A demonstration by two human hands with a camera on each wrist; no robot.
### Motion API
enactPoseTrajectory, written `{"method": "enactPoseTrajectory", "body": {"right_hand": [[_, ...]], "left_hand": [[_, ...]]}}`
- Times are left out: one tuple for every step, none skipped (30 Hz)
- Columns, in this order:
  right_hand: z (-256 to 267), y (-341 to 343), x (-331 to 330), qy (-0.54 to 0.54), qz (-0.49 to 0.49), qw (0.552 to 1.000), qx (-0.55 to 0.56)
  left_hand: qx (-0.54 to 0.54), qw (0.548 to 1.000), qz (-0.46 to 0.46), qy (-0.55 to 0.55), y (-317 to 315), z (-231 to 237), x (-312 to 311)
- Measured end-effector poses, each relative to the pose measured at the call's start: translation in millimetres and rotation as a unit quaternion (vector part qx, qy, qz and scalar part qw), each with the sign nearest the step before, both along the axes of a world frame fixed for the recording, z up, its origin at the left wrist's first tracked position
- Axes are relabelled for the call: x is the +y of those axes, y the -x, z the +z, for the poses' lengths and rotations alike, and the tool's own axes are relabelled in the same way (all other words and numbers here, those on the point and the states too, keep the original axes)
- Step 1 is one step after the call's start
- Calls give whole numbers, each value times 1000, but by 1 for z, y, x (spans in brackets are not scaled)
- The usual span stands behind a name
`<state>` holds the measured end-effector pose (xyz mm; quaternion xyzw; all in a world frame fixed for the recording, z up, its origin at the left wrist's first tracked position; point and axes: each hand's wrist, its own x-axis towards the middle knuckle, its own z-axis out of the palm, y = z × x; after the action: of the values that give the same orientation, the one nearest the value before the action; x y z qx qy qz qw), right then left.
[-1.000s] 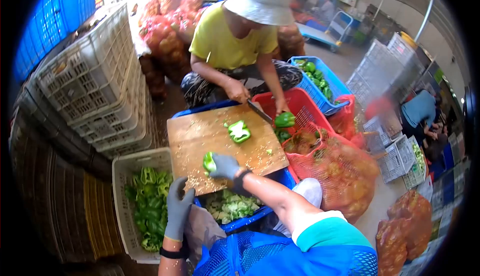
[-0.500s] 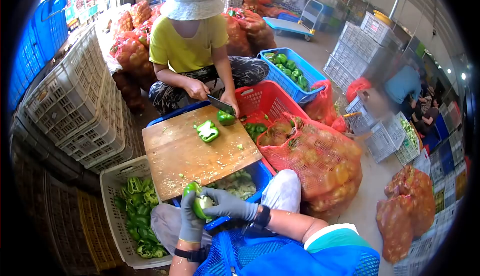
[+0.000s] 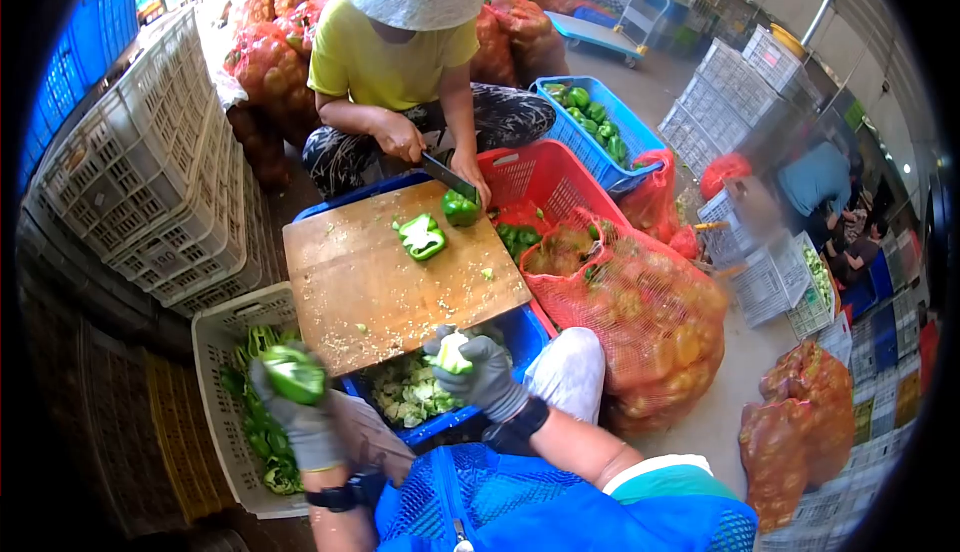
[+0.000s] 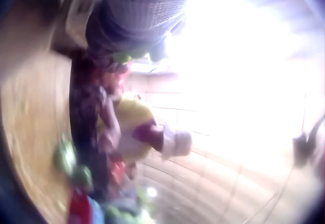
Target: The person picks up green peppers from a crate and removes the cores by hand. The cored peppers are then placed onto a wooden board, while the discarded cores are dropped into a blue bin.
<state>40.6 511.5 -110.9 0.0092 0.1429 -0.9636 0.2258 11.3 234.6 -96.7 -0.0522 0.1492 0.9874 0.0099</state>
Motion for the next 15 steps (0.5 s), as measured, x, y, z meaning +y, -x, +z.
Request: {"method": "enactPoseTrajectory", "body": {"right_hand": [[-3, 1, 12, -134, -7, 991, -14], [-11, 3, 21, -351, 6, 935, 53], [-26, 5, 29, -545, 27, 830, 117], [-63, 9, 40, -583, 69, 786, 196], [-54, 11, 46, -690, 179, 660, 238], [-39, 12, 44, -727, 230, 576, 296], [-63, 11, 45, -726, 195, 545, 373], [-58, 13, 37, -746, 114, 518, 403], [-51, 24, 24, -746, 70, 556, 359], [-47, 37, 16, -764, 68, 551, 330], [-44, 51, 9, -782, 61, 543, 300], [-45, 65, 3, -792, 33, 523, 314], [-44, 78, -2, -802, 4, 501, 325], [-48, 93, -6, -814, -30, 457, 358], [-52, 108, -9, -826, -48, 437, 352]], "left_hand": [[-8, 998, 35, 58, 1, -4, -29], [-98, 933, 164, 304, 5, 1, -38], [-184, 782, 274, 528, 10, 10, -44], [-140, 777, 254, 559, 10, 18, -45], [-104, 767, 233, 589, 7, 28, -39], [-69, 753, 209, 620, 5, 36, -34], [-60, 779, 159, 604, 1, 38, -27], [-54, 801, 107, 587, -3, 39, -20], [-66, 855, 33, 514, -1, 34, -7], [-66, 900, -38, 430, 7, 26, 6], [-59, 933, -108, 339, 14, 16, 13], [-81, 944, -171, 270, 21, -3, 15], [-101, 946, -235, 197, 30, -23, 17], [-132, 946, -190, 229, 38, -36, 19], [-162, 941, -145, 259, 44, -46, 21]]}}
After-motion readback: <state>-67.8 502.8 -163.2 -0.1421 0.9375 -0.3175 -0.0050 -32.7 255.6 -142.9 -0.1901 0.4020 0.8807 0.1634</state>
